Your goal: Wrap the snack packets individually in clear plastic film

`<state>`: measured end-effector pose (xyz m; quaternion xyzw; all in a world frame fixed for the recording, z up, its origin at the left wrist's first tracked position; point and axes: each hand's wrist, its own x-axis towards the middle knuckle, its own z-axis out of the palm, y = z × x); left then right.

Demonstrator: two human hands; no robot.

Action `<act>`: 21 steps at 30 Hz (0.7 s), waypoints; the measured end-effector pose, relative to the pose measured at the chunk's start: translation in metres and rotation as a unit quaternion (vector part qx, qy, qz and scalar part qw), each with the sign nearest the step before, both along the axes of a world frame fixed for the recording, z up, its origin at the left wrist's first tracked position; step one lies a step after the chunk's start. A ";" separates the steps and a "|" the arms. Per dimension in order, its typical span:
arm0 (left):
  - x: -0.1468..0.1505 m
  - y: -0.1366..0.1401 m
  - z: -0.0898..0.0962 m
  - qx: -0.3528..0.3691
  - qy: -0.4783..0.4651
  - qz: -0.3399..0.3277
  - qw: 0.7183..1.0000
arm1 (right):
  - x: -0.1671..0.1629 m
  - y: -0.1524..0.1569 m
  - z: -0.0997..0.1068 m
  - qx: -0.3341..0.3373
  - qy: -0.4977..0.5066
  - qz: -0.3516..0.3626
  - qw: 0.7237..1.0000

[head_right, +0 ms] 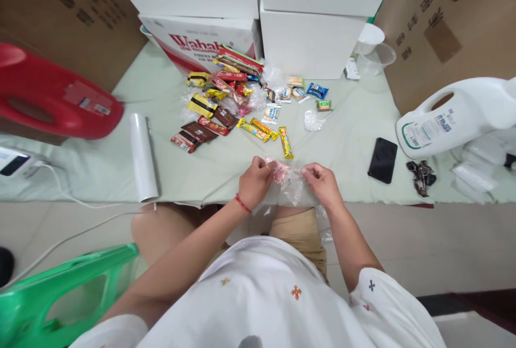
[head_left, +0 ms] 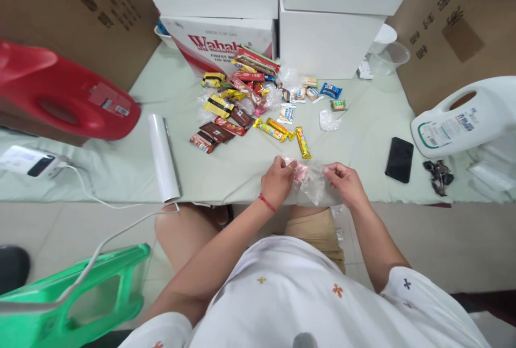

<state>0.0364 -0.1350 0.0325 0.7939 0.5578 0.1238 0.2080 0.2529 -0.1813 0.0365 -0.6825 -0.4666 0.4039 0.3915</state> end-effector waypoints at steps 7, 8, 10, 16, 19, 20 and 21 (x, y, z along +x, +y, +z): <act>0.003 -0.004 -0.004 0.008 0.001 -0.006 1.000 | -0.021 -0.017 -0.009 -0.052 -0.017 -0.055 0.997; 0.003 -0.004 -0.005 0.011 -0.003 -0.008 1.000 | -0.027 -0.017 -0.010 -0.052 -0.014 -0.054 0.997; 0.003 -0.005 -0.007 0.021 -0.006 -0.017 1.000 | -0.039 -0.011 -0.008 -0.031 -0.020 -0.074 0.997; 0.004 0.001 -0.015 0.091 -0.009 -0.071 0.993 | -0.068 0.026 0.001 -0.009 -0.089 -0.014 0.996; 0.000 0.010 -0.019 0.075 -0.054 -0.091 0.992 | -0.072 0.028 0.001 0.014 -0.120 0.041 0.992; -0.003 0.012 -0.019 0.063 -0.078 -0.097 0.990 | -0.073 0.025 0.000 0.032 -0.128 0.055 0.990; -0.006 0.014 -0.020 0.049 -0.104 -0.104 0.988 | -0.073 0.021 -0.002 0.050 -0.136 0.067 0.987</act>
